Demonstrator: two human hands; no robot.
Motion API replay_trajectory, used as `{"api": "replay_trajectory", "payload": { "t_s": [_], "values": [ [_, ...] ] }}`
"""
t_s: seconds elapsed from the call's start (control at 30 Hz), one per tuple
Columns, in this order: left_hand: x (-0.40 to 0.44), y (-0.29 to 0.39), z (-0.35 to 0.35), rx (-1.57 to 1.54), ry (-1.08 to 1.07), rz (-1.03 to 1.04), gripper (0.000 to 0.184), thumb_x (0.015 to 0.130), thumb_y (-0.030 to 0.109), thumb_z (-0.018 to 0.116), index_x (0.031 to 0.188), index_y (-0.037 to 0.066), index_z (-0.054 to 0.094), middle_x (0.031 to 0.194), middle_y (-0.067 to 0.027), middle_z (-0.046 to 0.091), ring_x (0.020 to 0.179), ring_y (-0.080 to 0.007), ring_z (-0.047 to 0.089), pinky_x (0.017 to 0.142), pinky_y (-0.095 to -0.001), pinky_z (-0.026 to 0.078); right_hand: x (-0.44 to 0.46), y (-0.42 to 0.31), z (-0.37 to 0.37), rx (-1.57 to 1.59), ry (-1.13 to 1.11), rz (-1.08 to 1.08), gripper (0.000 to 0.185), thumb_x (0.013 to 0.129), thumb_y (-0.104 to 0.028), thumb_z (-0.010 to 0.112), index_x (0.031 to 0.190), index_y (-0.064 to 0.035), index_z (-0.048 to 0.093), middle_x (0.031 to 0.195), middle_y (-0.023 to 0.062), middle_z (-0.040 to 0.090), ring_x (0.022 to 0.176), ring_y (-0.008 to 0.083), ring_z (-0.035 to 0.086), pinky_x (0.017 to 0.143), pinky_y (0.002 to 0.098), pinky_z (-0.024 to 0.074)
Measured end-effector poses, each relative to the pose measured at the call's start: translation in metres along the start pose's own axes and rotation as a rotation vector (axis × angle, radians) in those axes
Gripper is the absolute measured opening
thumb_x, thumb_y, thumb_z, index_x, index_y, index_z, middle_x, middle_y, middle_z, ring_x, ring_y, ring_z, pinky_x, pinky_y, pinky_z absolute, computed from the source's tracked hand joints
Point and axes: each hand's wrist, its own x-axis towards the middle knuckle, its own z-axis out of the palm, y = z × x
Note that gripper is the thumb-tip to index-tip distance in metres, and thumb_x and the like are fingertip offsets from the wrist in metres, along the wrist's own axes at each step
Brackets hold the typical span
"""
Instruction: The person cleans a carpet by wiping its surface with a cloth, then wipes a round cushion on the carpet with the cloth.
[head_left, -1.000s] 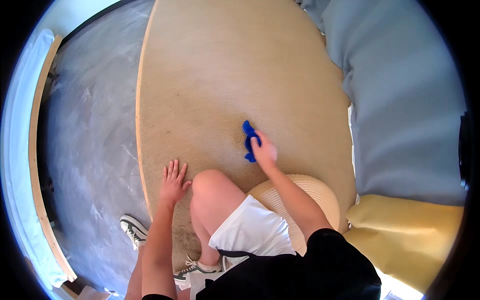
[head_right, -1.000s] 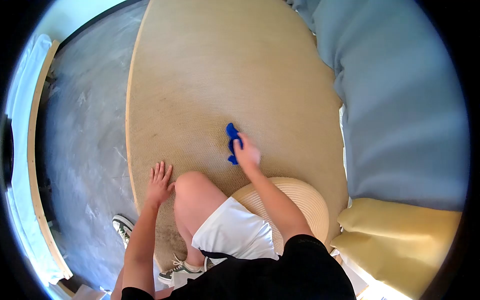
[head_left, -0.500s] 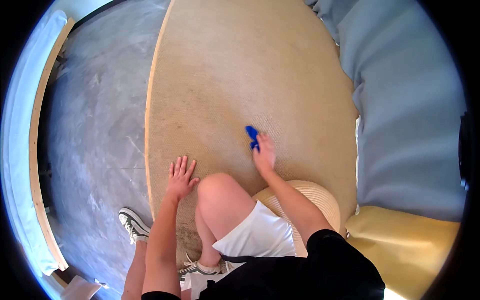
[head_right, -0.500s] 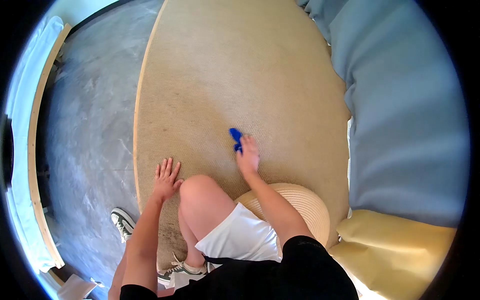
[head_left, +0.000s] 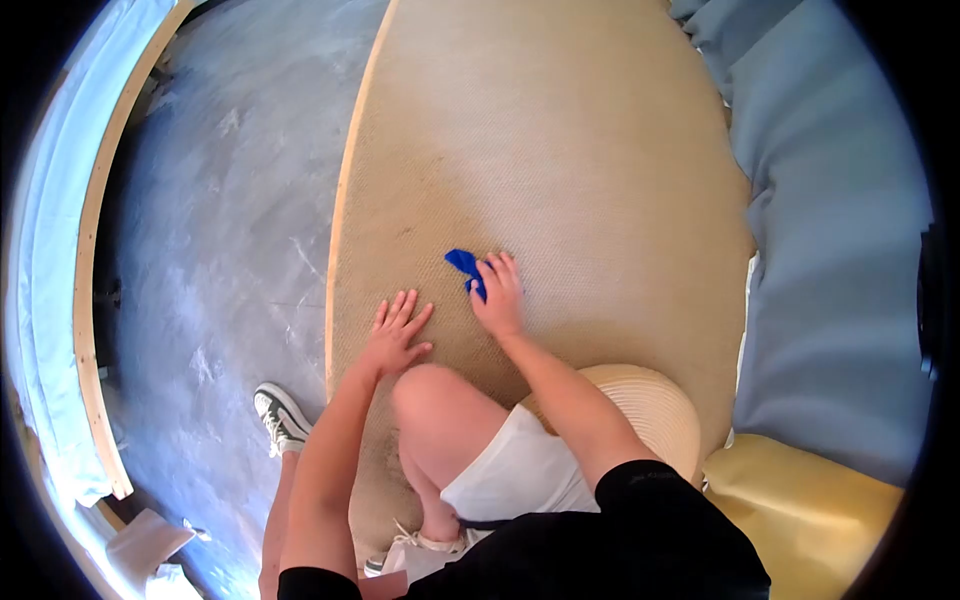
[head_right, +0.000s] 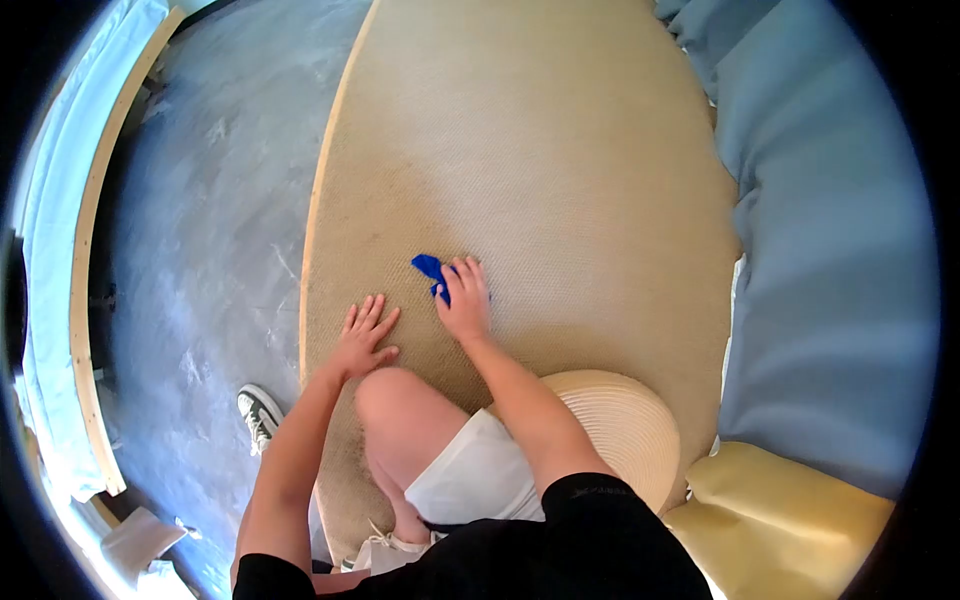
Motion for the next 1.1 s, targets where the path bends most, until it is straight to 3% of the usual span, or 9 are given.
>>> {"api": "replay_trajectory", "payload": {
  "t_s": [0.1, 0.2, 0.3, 0.4, 0.47, 0.77, 0.93, 1.03, 1.1],
  "values": [
    [-0.014, -0.019, 0.002, 0.001, 0.097, 0.103, 0.068, 0.101, 0.048, 0.056, 0.161, 0.022, 0.036, 0.170, -0.0132, 0.022, 0.158, -0.0317, 0.016, 0.128, -0.0509, 0.010, 0.002, -0.004, -0.012, -0.028, 0.014, -0.026, 0.045, 0.086, -0.021, 0.074, 0.127, -0.0057, 0.065, 0.141, 0.0187, 0.056, 0.139, 0.0468, 0.043, 0.119, 0.0608, 0.0307],
    [-0.045, -0.032, 0.017, 0.073, 0.229, -0.028, 0.063, 0.102, 0.045, 0.054, 0.158, 0.020, 0.040, 0.168, -0.0125, 0.028, 0.157, -0.0319, 0.020, 0.128, -0.0503, 0.013, -0.001, 0.013, -0.033, 0.004, -0.182, -0.183, 0.041, 0.088, -0.021, 0.073, 0.126, -0.0063, 0.065, 0.138, 0.0183, 0.059, 0.135, 0.0441, 0.049, 0.118, 0.0554, 0.0353],
    [-0.071, -0.042, 0.040, 0.139, 0.308, -0.106, 0.060, 0.103, 0.043, 0.051, 0.158, 0.021, 0.041, 0.168, -0.0117, 0.029, 0.156, -0.0305, 0.022, 0.129, -0.0500, 0.013, -0.001, 0.029, -0.060, 0.112, -0.207, -0.035, 0.038, 0.089, -0.016, 0.072, 0.126, -0.0062, 0.065, 0.136, 0.0177, 0.062, 0.130, 0.0403, 0.055, 0.115, 0.0484, 0.0407],
    [-0.071, -0.037, 0.034, 0.136, 0.333, -0.096, 0.056, 0.103, 0.038, 0.053, 0.155, 0.019, 0.046, 0.166, -0.0136, 0.033, 0.155, -0.0314, 0.025, 0.128, -0.0508, 0.015, -0.005, 0.051, -0.069, 0.149, 0.117, 0.306, 0.036, 0.089, -0.009, 0.070, 0.124, -0.0054, 0.065, 0.136, 0.0173, 0.063, 0.129, 0.0378, 0.058, 0.113, 0.0438, 0.0439],
    [-0.071, -0.036, 0.034, 0.129, 0.339, -0.100, 0.056, 0.103, 0.038, 0.053, 0.155, 0.019, 0.046, 0.166, -0.0128, 0.033, 0.155, -0.0308, 0.025, 0.128, -0.0507, 0.015, -0.019, 0.072, -0.055, -0.159, 0.169, 0.403, 0.033, 0.089, -0.006, 0.068, 0.122, -0.0057, 0.066, 0.139, 0.0170, 0.062, 0.133, 0.0379, 0.055, 0.114, 0.0455, 0.0419],
    [-0.072, -0.038, 0.038, 0.217, 0.423, -0.067, 0.056, 0.103, 0.037, 0.052, 0.152, 0.011, 0.048, 0.161, -0.0091, 0.042, 0.151, -0.0273, 0.034, 0.126, -0.0438, 0.024, 0.027, -0.116, 0.087, 0.361, -0.222, -0.123, 0.037, 0.078, 0.003, 0.070, 0.114, -0.0059, 0.067, 0.130, 0.0153, 0.066, 0.135, 0.0359, 0.053, 0.113, 0.0455, 0.0424],
    [-0.077, -0.040, 0.053, 0.151, 0.565, -0.167, 0.052, 0.096, 0.033, 0.062, 0.138, 0.003, 0.056, 0.147, -0.0148, 0.053, 0.138, -0.0313, 0.048, 0.118, -0.0455, 0.036, 0.054, -0.179, 0.109, 0.618, -0.472, -0.170, 0.034, 0.078, 0.003, 0.067, 0.111, -0.0055, 0.068, 0.122, 0.0166, 0.067, 0.122, 0.0366, 0.060, 0.107, 0.0436, 0.0460],
    [-0.076, -0.038, 0.049, 0.047, 0.618, -0.197, 0.052, 0.094, 0.034, 0.063, 0.136, 0.003, 0.057, 0.147, -0.0162, 0.052, 0.136, -0.0325, 0.049, 0.116, -0.0458, 0.037, 0.067, -0.155, 0.101, 0.465, -0.171, -0.064, 0.028, 0.084, -0.001, 0.067, 0.112, -0.0033, 0.067, 0.117, 0.0175, 0.068, 0.113, 0.0386, 0.062, 0.103, 0.0459, 0.0466],
    [-0.078, -0.038, 0.045, 0.036, 0.608, -0.204, 0.053, 0.094, 0.033, 0.064, 0.137, 0.003, 0.056, 0.148, -0.0161, 0.052, 0.138, -0.0325, 0.048, 0.117, -0.0465, 0.037, 0.061, -0.129, 0.093, 0.362, -0.142, -0.041, 0.037, 0.085, -0.008, 0.069, 0.122, -0.0025, 0.063, 0.131, 0.0205, 0.062, 0.124, 0.0410, 0.056, 0.110, 0.0476, 0.0426]
  ]
}}
